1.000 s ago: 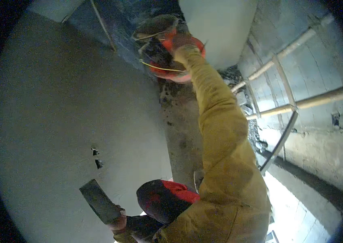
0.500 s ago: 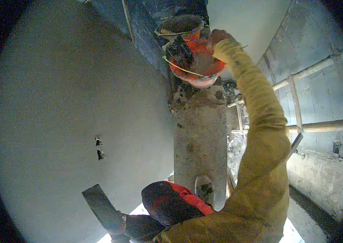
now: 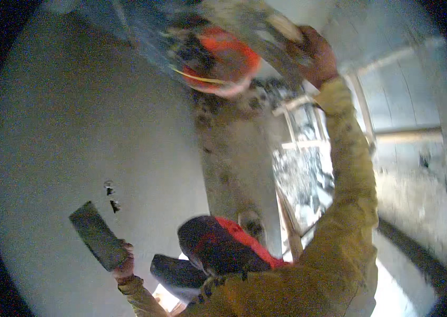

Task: The person rubs a concrete wall with a float, applies plaster along the wall and corner using trowels, and scrapes the trowels together.

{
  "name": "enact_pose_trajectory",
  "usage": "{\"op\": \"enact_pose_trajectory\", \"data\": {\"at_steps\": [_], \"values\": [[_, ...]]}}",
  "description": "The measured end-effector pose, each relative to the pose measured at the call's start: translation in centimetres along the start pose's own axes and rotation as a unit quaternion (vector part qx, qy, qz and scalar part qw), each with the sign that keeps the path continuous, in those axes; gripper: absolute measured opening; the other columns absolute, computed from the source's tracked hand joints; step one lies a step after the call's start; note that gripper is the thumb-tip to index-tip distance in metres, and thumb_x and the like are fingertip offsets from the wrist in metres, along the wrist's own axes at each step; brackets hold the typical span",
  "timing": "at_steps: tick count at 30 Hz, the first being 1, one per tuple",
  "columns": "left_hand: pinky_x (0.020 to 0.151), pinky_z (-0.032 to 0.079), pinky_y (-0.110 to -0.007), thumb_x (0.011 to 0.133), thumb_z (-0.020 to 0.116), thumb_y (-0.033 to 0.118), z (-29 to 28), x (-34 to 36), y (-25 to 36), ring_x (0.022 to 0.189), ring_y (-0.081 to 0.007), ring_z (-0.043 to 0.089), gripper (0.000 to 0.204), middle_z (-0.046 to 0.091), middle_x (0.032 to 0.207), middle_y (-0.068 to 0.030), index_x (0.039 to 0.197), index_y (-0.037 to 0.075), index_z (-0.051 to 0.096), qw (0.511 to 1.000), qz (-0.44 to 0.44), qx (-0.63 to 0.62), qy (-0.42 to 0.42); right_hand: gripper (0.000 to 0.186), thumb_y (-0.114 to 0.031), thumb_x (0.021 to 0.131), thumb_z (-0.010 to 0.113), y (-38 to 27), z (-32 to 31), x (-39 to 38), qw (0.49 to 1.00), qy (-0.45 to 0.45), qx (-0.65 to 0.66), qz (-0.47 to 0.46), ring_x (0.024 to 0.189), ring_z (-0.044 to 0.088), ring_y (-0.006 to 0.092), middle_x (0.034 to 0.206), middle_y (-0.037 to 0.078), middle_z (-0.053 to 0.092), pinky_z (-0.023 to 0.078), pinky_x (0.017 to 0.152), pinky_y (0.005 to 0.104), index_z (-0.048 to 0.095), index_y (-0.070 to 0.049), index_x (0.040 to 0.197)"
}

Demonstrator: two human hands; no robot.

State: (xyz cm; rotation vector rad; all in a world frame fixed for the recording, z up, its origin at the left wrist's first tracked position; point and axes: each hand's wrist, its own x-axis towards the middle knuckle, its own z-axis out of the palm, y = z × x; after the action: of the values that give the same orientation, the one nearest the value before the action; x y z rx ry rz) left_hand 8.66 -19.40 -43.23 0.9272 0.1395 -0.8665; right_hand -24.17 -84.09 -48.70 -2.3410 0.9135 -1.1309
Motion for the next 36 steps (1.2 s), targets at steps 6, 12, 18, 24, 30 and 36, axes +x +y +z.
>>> {"op": "enact_pose_trajectory", "data": {"at_steps": [6, 12, 18, 24, 30, 36], "values": [[0.087, 0.046, -0.040, 0.090, 0.057, 0.028, 9.2, 1.9, 0.7, 0.102, -0.0308, 0.050, 0.049, 0.051, 0.110, -0.0163, 0.130, 0.001, 0.046, 0.986, -0.097, 0.045, -0.129, 0.023, -0.010, 0.090, 0.062, 1.6, -2.4, -9.6, 0.908, 0.129, 0.323, 0.236, 0.086, 0.061, 0.0194, 0.097, 0.008, 0.059, 0.055, 0.073, 0.0344, 0.056, -0.001, 0.111], [0.090, 0.044, -0.043, 0.089, 0.058, 0.028, 10.9, 5.8, 1.8, 0.103, -0.0296, 0.051, 0.047, 0.056, 0.113, -0.0171, 0.128, 0.002, 0.051, 0.991, -0.095, 0.059, -0.069, 0.033, -0.023, 0.083, 0.074, 3.3, -9.2, -16.8, 0.918, 0.214, 0.088, 0.321, 0.075, 0.061, 0.0177, 0.086, 0.007, 0.065, 0.051, 0.064, 0.0339, 0.058, 0.000, 0.100], [0.092, 0.042, -0.044, 0.087, 0.061, 0.027, 14.0, 8.5, 3.8, 0.105, -0.0305, 0.051, 0.050, 0.057, 0.118, -0.0159, 0.129, 0.003, 0.051, 0.986, -0.071, 0.096, -0.117, 0.052, -0.036, 0.078, 0.076, 2.9, -11.4, -21.1, 0.878, 0.224, -0.055, 0.421, 0.081, 0.069, 0.0275, 0.088, 0.016, 0.070, 0.054, 0.071, 0.0364, 0.053, -0.003, 0.110], [0.096, 0.041, -0.047, 0.075, 0.075, 0.028, 19.8, 11.4, 7.6, 0.112, -0.0337, 0.050, 0.065, 0.056, 0.123, -0.0154, 0.130, 0.004, 0.050, 0.967, -0.090, 0.146, -0.189, 0.043, -0.031, 0.083, 0.072, 1.2, -12.0, -23.5, 0.898, 0.185, -0.077, 0.392, 0.080, 0.066, 0.0236, 0.094, 0.016, 0.066, 0.051, 0.068, 0.0377, 0.056, 0.000, 0.108], [0.097, 0.042, -0.049, 0.077, 0.075, 0.030, 23.1, 12.7, 11.3, 0.113, -0.0356, 0.052, 0.064, 0.057, 0.122, -0.0164, 0.130, 0.003, 0.050, 0.971, -0.041, 0.181, -0.152, 0.026, -0.022, 0.085, 0.065, 2.1, -11.2, -24.1, 0.827, 0.175, 0.020, 0.533, 0.082, 0.055, 0.0224, 0.092, 0.008, 0.060, 0.042, 0.075, 0.0408, 0.061, -0.013, 0.109], [0.093, 0.044, -0.046, 0.092, 0.057, 0.028, 21.0, 9.8, 9.7, 0.108, -0.0322, 0.055, 0.041, 0.059, 0.119, -0.0149, 0.124, 0.004, 0.055, 0.974, -0.006, 0.147, -0.175, 0.034, -0.032, 0.097, 0.057, 2.4, -10.0, -25.8, 0.721, 0.172, 0.435, 0.511, 0.062, 0.053, 0.0070, 0.080, -0.002, 0.057, 0.046, 0.050, 0.0236, 0.053, -0.013, 0.125]]}}
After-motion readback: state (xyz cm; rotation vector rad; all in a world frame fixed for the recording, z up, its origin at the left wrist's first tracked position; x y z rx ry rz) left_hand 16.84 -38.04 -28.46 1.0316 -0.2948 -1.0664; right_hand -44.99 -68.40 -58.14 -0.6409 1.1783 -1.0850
